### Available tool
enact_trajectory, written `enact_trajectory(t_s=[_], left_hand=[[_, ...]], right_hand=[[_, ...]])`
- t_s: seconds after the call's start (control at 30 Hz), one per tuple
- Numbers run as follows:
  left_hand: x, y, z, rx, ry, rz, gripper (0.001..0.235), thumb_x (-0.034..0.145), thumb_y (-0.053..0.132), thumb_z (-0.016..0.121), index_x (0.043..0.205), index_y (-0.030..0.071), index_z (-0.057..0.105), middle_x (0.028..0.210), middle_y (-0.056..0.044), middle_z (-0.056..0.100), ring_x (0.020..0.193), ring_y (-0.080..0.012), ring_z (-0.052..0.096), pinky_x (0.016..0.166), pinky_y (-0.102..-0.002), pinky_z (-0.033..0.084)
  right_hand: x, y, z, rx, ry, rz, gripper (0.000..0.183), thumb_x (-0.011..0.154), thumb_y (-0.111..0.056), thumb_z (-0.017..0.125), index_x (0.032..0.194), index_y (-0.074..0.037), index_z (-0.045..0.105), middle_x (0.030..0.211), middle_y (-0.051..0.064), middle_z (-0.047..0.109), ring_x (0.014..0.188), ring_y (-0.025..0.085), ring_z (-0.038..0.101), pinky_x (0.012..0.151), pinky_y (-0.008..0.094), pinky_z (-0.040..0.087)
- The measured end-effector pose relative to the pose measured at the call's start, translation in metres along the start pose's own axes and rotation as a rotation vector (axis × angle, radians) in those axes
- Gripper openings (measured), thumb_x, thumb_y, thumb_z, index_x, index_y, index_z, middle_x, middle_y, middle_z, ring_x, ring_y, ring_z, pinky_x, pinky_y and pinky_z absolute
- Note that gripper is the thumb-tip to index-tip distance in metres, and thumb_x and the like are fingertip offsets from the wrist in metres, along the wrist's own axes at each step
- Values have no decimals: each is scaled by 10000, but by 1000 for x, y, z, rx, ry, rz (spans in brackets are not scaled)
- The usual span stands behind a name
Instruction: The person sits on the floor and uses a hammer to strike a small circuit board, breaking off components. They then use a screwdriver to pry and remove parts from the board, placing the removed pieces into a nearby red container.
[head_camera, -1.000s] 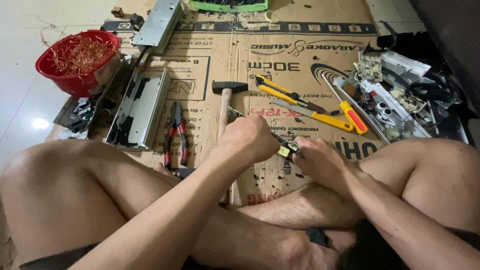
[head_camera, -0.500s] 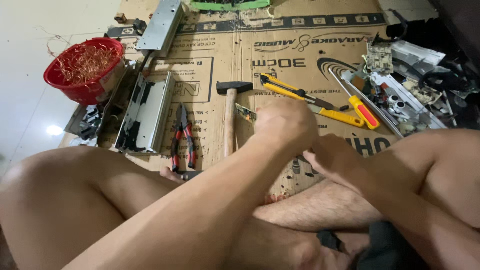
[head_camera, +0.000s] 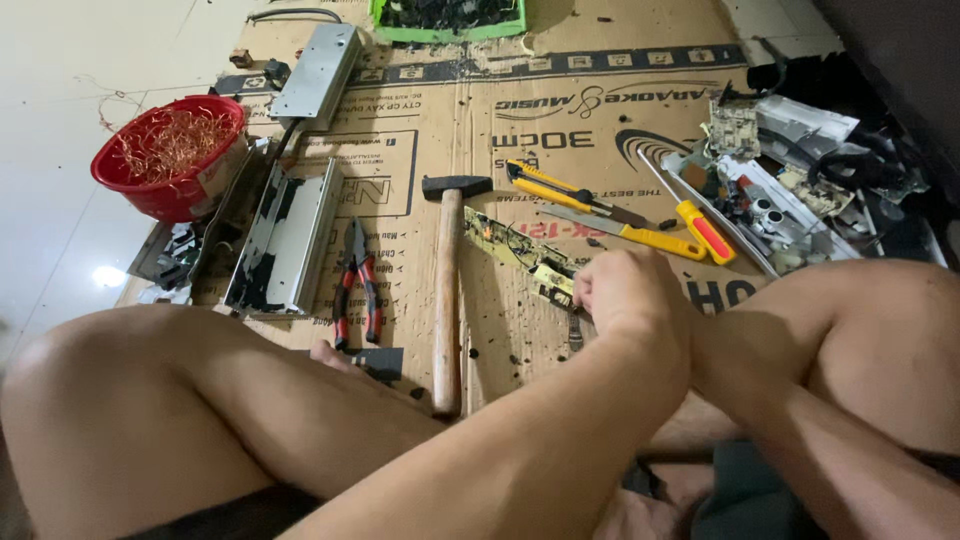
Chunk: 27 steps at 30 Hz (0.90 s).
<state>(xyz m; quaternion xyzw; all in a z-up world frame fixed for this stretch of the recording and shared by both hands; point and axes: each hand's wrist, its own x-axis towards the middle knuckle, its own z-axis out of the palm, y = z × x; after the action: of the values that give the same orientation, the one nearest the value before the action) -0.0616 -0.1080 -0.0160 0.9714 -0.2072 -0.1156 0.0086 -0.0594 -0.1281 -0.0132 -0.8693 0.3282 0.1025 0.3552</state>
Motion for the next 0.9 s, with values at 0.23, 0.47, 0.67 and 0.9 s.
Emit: enact_trajectory(t_s=[0.23, 0.47, 0.67, 0.9], left_hand=[[6, 3, 5, 39, 11, 53, 130, 907, 211, 668, 835, 126, 735, 691, -17, 647, 658, -219, 646, 423, -382, 465], [3, -25, 3, 63, 18, 47, 205, 865, 216, 623, 940, 124, 791, 795, -54, 740, 840, -289, 757, 566, -503, 623], [-32, -91, -33, -187, -13, -174, 293, 943, 151, 536, 1050, -16, 753, 879, -197, 761, 869, -353, 757, 641, -522, 642], [-36, -114, -14, -756, -131, -481, 429, 800, 254, 543, 1120, 57, 750, 1092, -182, 749, 1139, -356, 694, 944, -502, 546]], right_hand=[[140, 170, 77, 19, -49, -118, 308, 749, -54, 566, 448, 7, 553, 737, 106, 718, 621, 228, 546, 599, 319, 392], [-3, 13, 10, -213, -38, -170, 144, 738, -208, 584, 614, -136, 598, 729, 50, 662, 695, 261, 607, 616, 384, 487], [13, 25, 4, -535, -141, -448, 258, 954, -257, 598, 1065, -47, 698, 999, 178, 741, 984, 361, 751, 769, 451, 601], [162, 138, 86, -441, -60, -523, 234, 882, -272, 700, 1090, -190, 633, 1018, 114, 774, 1013, 356, 749, 813, 504, 592]])
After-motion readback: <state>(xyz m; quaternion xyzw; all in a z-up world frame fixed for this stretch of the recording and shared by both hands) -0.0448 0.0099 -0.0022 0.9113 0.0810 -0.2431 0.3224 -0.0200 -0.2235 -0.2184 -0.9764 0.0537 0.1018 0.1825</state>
